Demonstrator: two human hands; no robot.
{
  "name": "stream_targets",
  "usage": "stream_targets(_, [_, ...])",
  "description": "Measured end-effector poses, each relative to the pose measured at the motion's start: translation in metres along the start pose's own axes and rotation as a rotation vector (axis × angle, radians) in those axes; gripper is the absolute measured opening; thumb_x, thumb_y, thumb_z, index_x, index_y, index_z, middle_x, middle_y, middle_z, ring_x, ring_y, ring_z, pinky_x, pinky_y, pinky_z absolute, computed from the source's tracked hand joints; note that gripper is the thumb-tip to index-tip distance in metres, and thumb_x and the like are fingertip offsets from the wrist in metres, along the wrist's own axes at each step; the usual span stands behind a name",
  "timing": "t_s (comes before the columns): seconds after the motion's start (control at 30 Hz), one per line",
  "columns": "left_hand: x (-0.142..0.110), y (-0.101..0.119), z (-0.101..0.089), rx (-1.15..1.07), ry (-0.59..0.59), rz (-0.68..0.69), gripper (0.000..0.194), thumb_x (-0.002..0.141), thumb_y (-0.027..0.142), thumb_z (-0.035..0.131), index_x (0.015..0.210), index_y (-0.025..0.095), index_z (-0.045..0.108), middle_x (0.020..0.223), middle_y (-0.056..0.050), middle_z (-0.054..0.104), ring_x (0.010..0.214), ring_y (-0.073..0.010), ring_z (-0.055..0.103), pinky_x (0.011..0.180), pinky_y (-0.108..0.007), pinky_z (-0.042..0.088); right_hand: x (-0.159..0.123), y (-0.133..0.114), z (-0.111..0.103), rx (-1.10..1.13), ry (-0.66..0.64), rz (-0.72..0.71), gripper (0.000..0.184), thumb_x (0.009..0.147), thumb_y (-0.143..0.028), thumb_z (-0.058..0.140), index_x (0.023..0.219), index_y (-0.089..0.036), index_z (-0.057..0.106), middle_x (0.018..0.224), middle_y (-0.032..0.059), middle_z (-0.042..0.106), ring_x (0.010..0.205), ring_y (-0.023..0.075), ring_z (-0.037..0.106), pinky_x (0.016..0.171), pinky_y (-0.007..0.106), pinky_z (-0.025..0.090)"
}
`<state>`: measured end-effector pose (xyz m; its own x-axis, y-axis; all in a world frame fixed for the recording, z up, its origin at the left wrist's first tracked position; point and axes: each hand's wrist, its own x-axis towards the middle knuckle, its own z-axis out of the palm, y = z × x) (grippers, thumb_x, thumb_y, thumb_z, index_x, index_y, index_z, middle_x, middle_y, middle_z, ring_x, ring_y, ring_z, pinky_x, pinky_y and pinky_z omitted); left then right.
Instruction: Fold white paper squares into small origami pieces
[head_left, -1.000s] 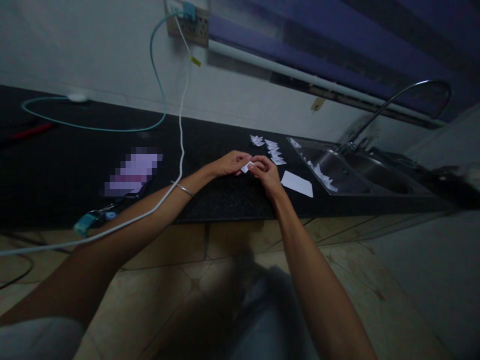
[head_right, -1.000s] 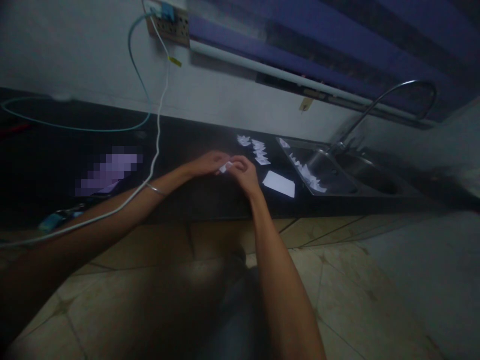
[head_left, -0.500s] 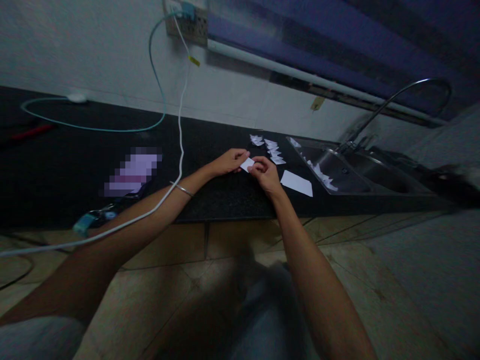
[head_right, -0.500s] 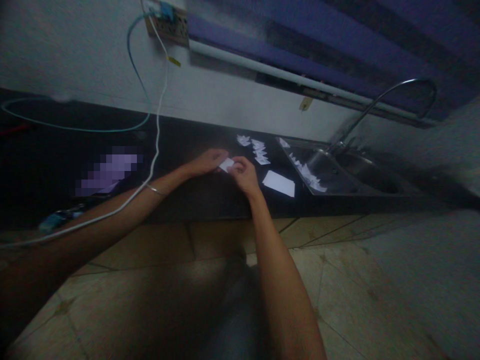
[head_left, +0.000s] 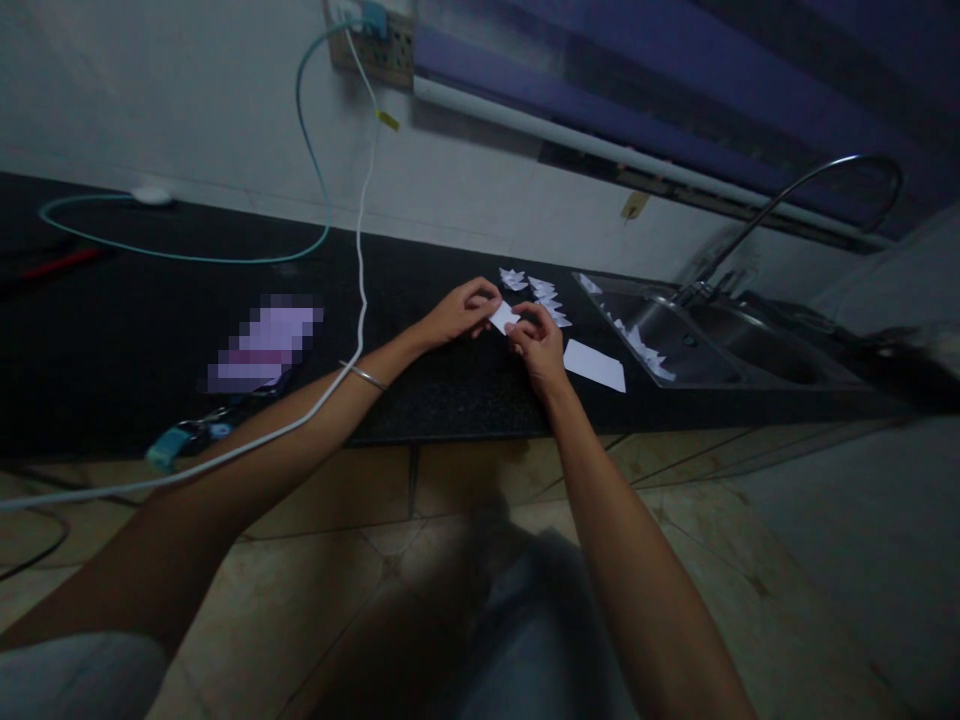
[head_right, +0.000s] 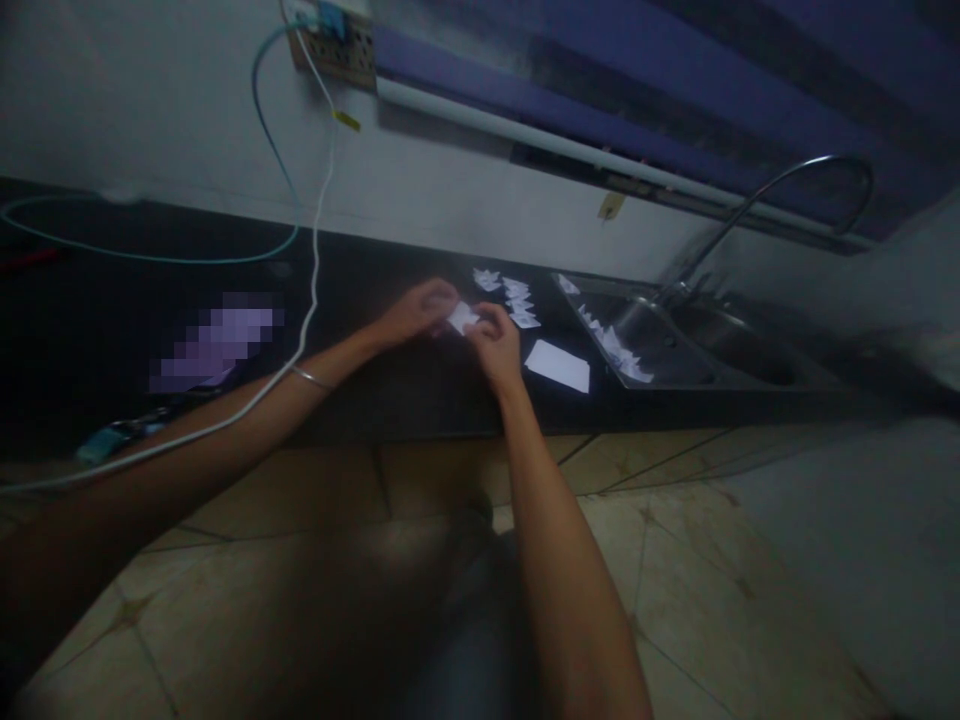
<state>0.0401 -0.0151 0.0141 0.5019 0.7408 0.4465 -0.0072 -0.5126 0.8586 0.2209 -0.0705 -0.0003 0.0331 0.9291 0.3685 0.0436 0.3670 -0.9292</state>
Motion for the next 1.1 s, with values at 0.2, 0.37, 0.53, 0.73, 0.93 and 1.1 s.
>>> stream_targets(0.2, [-0.001,0.002,0.002,0.031,-0.026,0.065,0.036,0.074,0.031,0.078,0.105,0.015,0.067,0.103,-0.008,0.071,0.082,-0.015,0.066,0.073,-0.029,0.052,0.005,0.007,-0.003,0.058,0.157,0.091,0.018,0.069,-0.032,0.074,0.086,-0.025,0.069,0.073,-0.0012,0.065,0.063,0.0133,0.056,0.057,0.029,0.047])
stream_targets(0.37, [0.002,0.0,0.0,0.071,0.061,0.067,0.028,0.076,0.032,0.076,0.096,0.013,0.07,0.097,-0.01,0.073,0.084,-0.0159,0.067,0.077,-0.031,0.053,0.005,0.003,-0.004,0.134,0.118,0.138,0.018,0.07,-0.028,0.071,0.088,-0.026,0.073,0.081,0.0004,0.069,0.07,0.0143,0.06,0.06,0.028,0.049])
stream_targets(0.53, [0.001,0.003,-0.001,0.069,0.082,-0.008,0.028,0.079,0.036,0.075,0.095,0.014,0.071,0.085,-0.007,0.072,0.071,-0.0143,0.064,0.062,-0.028,0.05,0.002,-0.002,-0.003,0.103,0.103,0.159,0.021,0.069,-0.032,0.071,0.09,-0.028,0.072,0.091,0.0008,0.07,0.078,0.0161,0.062,0.064,0.03,0.049])
stream_targets(0.73, [-0.003,0.015,-0.001,-0.013,0.062,-0.08,0.025,0.08,0.037,0.075,0.093,0.016,0.07,0.075,-0.005,0.069,0.055,-0.0106,0.054,0.046,-0.026,0.039,0.002,-0.003,-0.003,0.088,0.086,0.145,0.024,0.068,-0.035,0.074,0.091,-0.03,0.071,0.101,0.0005,0.07,0.088,0.0179,0.062,0.067,0.03,0.049])
stream_targets(0.93, [-0.003,0.015,-0.001,-0.025,0.044,-0.073,0.026,0.078,0.038,0.077,0.086,0.016,0.068,0.072,-0.004,0.068,0.054,-0.0096,0.054,0.045,-0.024,0.039,0.0,-0.005,-0.002,0.097,0.094,0.153,0.028,0.066,-0.042,0.081,0.088,-0.027,0.072,0.095,0.0011,0.07,0.086,0.018,0.062,0.066,0.03,0.048])
stream_targets(1.1, [-0.002,0.011,-0.001,0.024,0.055,-0.06,0.031,0.079,0.045,0.077,0.085,0.016,0.069,0.073,-0.005,0.069,0.054,-0.0091,0.053,0.048,-0.024,0.04,0.001,-0.002,-0.002,0.054,0.13,0.127,0.031,0.068,-0.049,0.08,0.088,-0.026,0.072,0.091,0.0014,0.071,0.082,0.0183,0.063,0.064,0.031,0.048])
